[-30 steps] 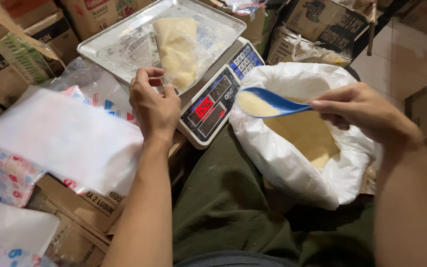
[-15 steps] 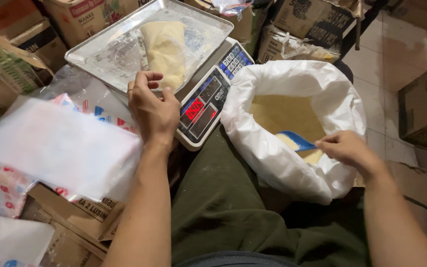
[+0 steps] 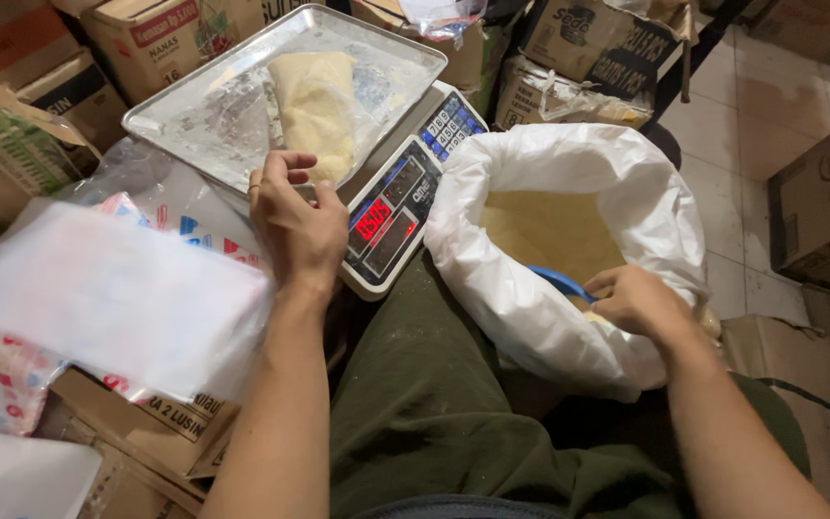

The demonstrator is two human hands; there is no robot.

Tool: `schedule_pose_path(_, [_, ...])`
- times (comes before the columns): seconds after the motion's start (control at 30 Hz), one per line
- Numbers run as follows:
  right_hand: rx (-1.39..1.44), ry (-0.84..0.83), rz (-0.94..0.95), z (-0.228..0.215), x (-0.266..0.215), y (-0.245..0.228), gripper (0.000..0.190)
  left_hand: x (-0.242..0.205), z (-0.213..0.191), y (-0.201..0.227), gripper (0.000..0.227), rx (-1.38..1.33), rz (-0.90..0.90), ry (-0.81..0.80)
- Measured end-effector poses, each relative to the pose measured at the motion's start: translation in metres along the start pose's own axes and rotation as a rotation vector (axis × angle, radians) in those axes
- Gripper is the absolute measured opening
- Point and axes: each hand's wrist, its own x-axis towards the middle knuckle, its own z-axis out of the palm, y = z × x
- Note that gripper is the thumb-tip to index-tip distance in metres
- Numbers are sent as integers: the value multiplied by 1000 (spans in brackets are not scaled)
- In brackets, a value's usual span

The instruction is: The person scoops a yellow powder from a large sack into small plastic bags using a blue scoop. They place each bag on a digital scale to check the weight, adding or removing powder as needed, then tie the bags closed and set them aside.

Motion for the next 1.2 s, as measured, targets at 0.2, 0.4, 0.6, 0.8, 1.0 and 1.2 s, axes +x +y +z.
schedule_pose_path(0.2, [-92, -65, 134, 14, -7, -28, 54, -4, 0, 1, 20, 7, 62, 27])
schedule_pose_path(0.4, [-41, 64, 47, 10, -7, -34, 52, -6, -3, 4, 18, -10, 18, 8])
schedule_pose_path(0.6, [148, 330, -147, 2, -15, -68, 34, -15, 3, 9, 20, 36, 33, -41])
schedule_pose_path(0.8, [372, 446, -554, -7, -19, -142, 33, -35, 15, 27, 22, -17, 21, -154])
schedule_pose_path(1.0, [817, 224, -583, -10, 3, -208, 49, -20, 14, 26, 27, 111, 220, 12])
schedule_pose_path(1.2, [877, 113, -502, -9, 28, -262, 80, 3, 4, 13, 53, 265, 182, 133])
